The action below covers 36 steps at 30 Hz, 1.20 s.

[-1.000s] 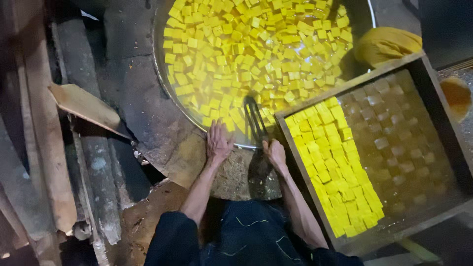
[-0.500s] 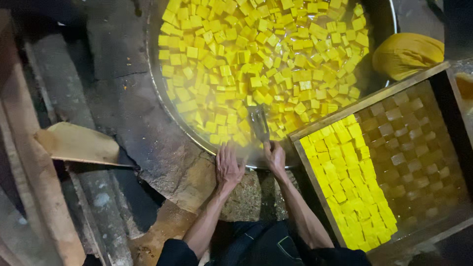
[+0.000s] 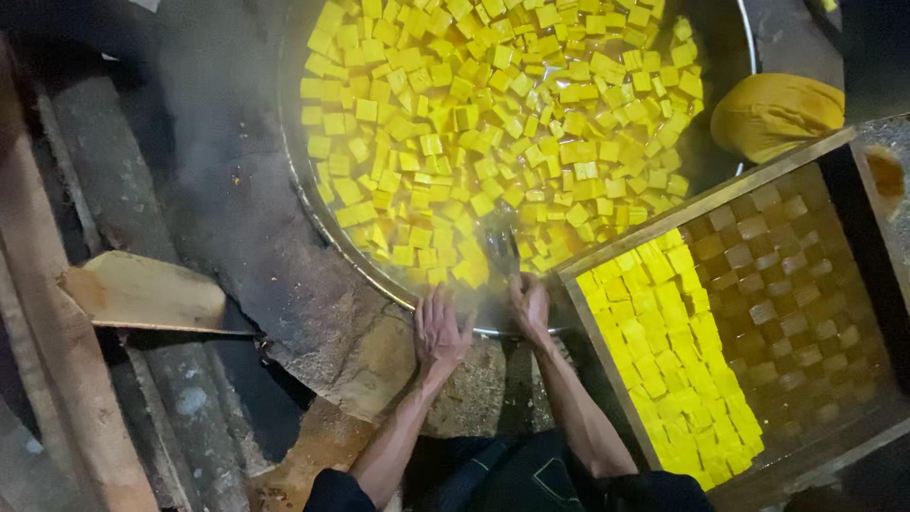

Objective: The person uses a slotted metal tool to scoop yellow tofu cubes from a large steaming pot and places them into a rectangular tray. The person repeatedly scoops and arranges the tofu cubes in the tray.

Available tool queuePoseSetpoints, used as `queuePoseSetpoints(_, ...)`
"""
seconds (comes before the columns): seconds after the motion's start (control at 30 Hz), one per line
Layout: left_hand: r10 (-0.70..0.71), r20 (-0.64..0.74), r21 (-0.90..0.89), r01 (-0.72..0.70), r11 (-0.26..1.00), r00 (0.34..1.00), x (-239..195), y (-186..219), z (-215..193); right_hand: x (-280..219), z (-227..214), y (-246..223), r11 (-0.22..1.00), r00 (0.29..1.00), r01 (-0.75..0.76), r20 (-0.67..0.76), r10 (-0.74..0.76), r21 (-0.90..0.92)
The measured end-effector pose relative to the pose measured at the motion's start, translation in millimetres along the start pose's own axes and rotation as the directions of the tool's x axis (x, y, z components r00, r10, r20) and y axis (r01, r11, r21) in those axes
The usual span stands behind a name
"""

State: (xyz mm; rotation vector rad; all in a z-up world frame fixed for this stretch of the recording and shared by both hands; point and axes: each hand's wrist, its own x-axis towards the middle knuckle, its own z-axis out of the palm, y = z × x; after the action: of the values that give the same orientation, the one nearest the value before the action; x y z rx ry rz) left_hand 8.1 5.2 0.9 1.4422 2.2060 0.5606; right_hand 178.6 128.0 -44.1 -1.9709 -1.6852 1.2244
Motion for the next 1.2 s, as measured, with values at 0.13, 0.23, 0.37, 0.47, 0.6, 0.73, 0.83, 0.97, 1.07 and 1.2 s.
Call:
queuePoseSetpoints(0.13,0.011,0.034,0.018,-0.011,1.0,0.999,-1.4,4.6,-13.1,-10.8,-0.7,3.0,0.973,0.968,-0.221,0.14,0.21,0.065)
queuePoseSetpoints(0.23,0.032,0.01,0.013,-0.032,0.999,0.999,-1.2,10.6,-18.9,-11.9,2.0,12.2,0.984,0.991,-0.104,0.101,0.09,0.146)
queuePoseSetpoints(0.37,0.073,-0.034,0.083,-0.07,0.994,0.997,-2.3,14.2,-22.6,-7.2,15.8,16.1,0.985,0.997,-0.055,0.066,0.044,0.166)
queuePoseSetpoints(0.47,0.137,-0.097,0.096,-0.128,0.987,0.986,0.6,14.9,-18.4,-2.4,18.0,14.5,0.996,0.998,-0.063,-0.011,0.064,0.057)
queuePoseSetpoints(0.6,0.126,-0.134,0.089,-0.114,0.989,0.983,-0.5,9.8,-16.0,-7.2,14.1,15.2,0.993,0.999,-0.045,-0.032,0.042,-0.11)
queuePoseSetpoints(0.73,0.114,-0.115,0.088,-0.104,0.991,0.987,-2.0,13.0,-11.0,8.7,11.9,22.5,0.992,0.993,0.111,-0.037,-0.113,-0.055)
queuePoseSetpoints(0.83,0.101,-0.102,0.098,-0.091,0.991,0.99,-5.7,11.5,-15.2,39.4,29.2,14.2,0.965,0.974,0.227,-0.051,-0.222,0.128)
queuePoseSetpoints(0.97,0.082,-0.077,0.093,-0.075,0.993,0.994,-4.1,13.3,-20.1,81.5,39.7,-10.6,0.992,0.993,0.119,-0.015,-0.119,-0.031)
queuePoseSetpoints(1.07,0.065,-0.059,0.091,-0.06,0.994,0.996,-1.2,15.6,-21.8,93.2,36.8,-21.3,0.991,0.998,0.065,0.013,-0.064,-0.121)
queuePoseSetpoints(1.2,0.013,0.013,0.075,-0.014,0.997,1.0,-1.1,15.4,-25.1,74.2,35.1,-8.1,0.983,0.993,0.119,0.023,-0.116,-0.139)
